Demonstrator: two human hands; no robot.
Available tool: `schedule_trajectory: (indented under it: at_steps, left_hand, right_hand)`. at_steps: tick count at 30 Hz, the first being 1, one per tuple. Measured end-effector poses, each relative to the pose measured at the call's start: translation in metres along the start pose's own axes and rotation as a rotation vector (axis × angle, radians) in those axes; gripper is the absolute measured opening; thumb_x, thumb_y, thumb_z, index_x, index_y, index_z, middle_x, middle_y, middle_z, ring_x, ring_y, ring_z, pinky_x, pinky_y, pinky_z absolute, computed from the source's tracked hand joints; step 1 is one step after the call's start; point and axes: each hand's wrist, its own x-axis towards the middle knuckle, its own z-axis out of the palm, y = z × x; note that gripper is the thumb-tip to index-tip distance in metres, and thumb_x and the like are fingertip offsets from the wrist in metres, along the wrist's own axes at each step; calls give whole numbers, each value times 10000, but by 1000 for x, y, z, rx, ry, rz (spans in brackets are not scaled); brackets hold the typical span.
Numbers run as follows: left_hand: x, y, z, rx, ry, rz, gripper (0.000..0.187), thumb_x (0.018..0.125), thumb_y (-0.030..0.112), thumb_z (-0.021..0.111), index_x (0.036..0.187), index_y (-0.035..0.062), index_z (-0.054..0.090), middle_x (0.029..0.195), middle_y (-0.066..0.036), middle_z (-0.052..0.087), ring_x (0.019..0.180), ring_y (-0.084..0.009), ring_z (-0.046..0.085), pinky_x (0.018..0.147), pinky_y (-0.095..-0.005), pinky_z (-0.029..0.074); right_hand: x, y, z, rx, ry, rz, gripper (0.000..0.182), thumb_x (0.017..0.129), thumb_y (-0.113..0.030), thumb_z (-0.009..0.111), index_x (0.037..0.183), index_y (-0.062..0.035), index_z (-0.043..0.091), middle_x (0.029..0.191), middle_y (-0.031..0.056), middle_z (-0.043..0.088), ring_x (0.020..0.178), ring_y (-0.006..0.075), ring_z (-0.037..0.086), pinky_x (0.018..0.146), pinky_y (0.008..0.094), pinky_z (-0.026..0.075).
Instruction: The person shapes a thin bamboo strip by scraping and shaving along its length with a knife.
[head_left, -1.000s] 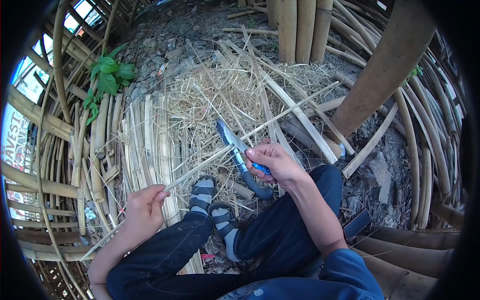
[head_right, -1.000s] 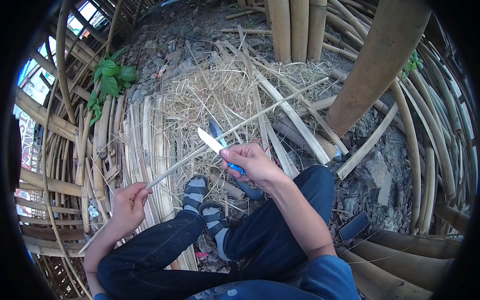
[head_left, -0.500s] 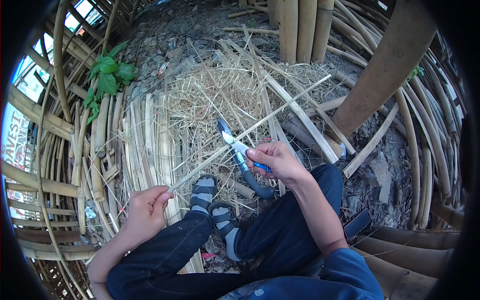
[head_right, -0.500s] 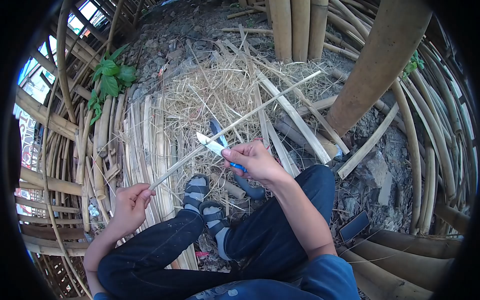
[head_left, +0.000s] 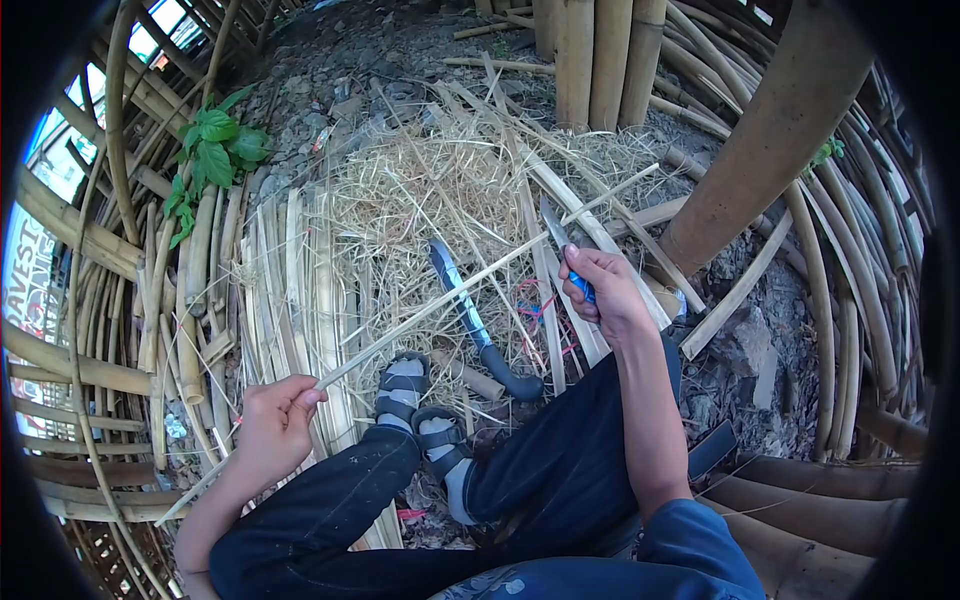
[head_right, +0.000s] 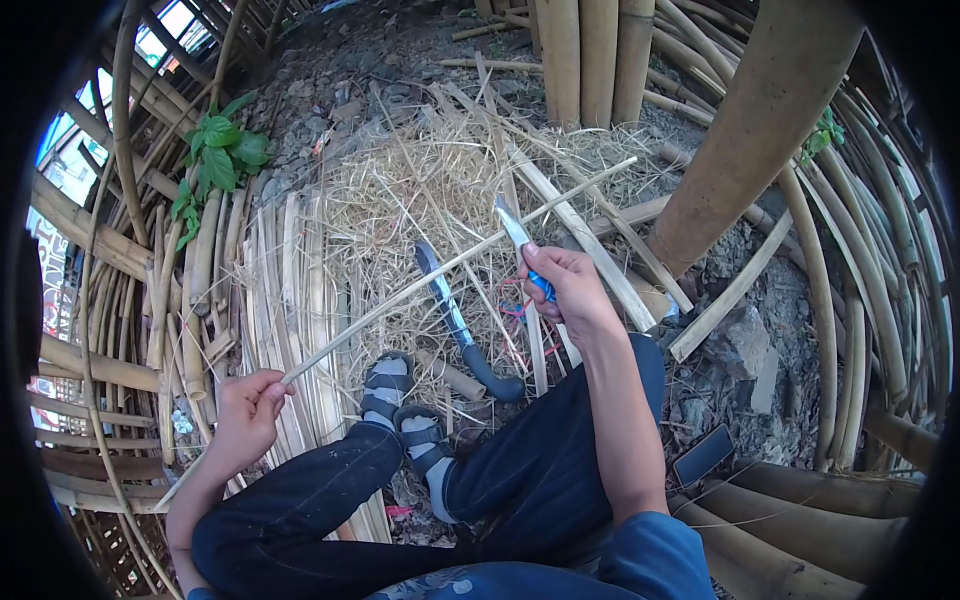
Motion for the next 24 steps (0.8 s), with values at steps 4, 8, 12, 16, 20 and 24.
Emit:
schedule_trajectory:
  at_steps: [4, 8, 12, 16, 20, 24]
  left_hand:
    - [3, 6, 1, 57, -50, -39, 119, 895, -8, 543, 874, -63, 646, 544, -81, 548, 466, -97, 498, 458, -253, 376]
    - [2, 7, 3, -24, -100, -60, 128, 900, -9, 533, 864, -58, 645, 524, -47, 507, 459, -75, 453, 447, -247, 353]
    - [1, 6, 5, -73, -99, -53, 125, 900, -10, 535, 848, -53, 641, 520, -40, 500, 456, -72, 447, 444, -245, 346]
    - [-1, 8, 3, -36, -48, -5, 163, 904, -26, 497, 820, -56, 633, 494, -7, 437, 445, -59, 395, 433, -239, 303]
    - [0, 5, 2, -2, -62, 16, 164, 896, -33, 496, 810, -58, 633, 494, -15, 450, 441, -64, 413, 430, -237, 314]
    - [-1, 8, 4, -27, -50, 44, 165, 893, -37, 494, 809, -59, 635, 495, -16, 456, 442, -65, 425, 427, -238, 318]
  right_hand:
    - [-16, 20, 56, -40, -286, 96, 317, 965, -289, 561, 789, -32, 617, 527, -15, 477, 404, 37, 355, 385, 192, 250]
    - [-30, 26, 80, -41, -421, 189, 329, 957, -303, 576, 798, -23, 646, 535, -11, 502, 419, 40, 373, 395, 193, 255]
    - [-26, 14, 69, -82, -378, 181, 295, 955, -263, 585, 808, -13, 636, 553, -23, 491, 442, 36, 375, 405, 201, 263]
    - [-11, 8, 38, 2, -217, 117, 315, 963, -297, 566, 791, -39, 624, 550, -23, 486, 444, 32, 382, 394, 191, 249]
    - [-16, 6, 43, -3, -239, 137, 323, 962, -304, 566, 783, -40, 623, 543, -21, 489, 423, 31, 358, 390, 190, 227]
    - [-20, 10, 50, 6, -308, 117, 326, 965, -298, 559, 772, -42, 617, 533, -23, 476, 405, 27, 334, 374, 192, 221]
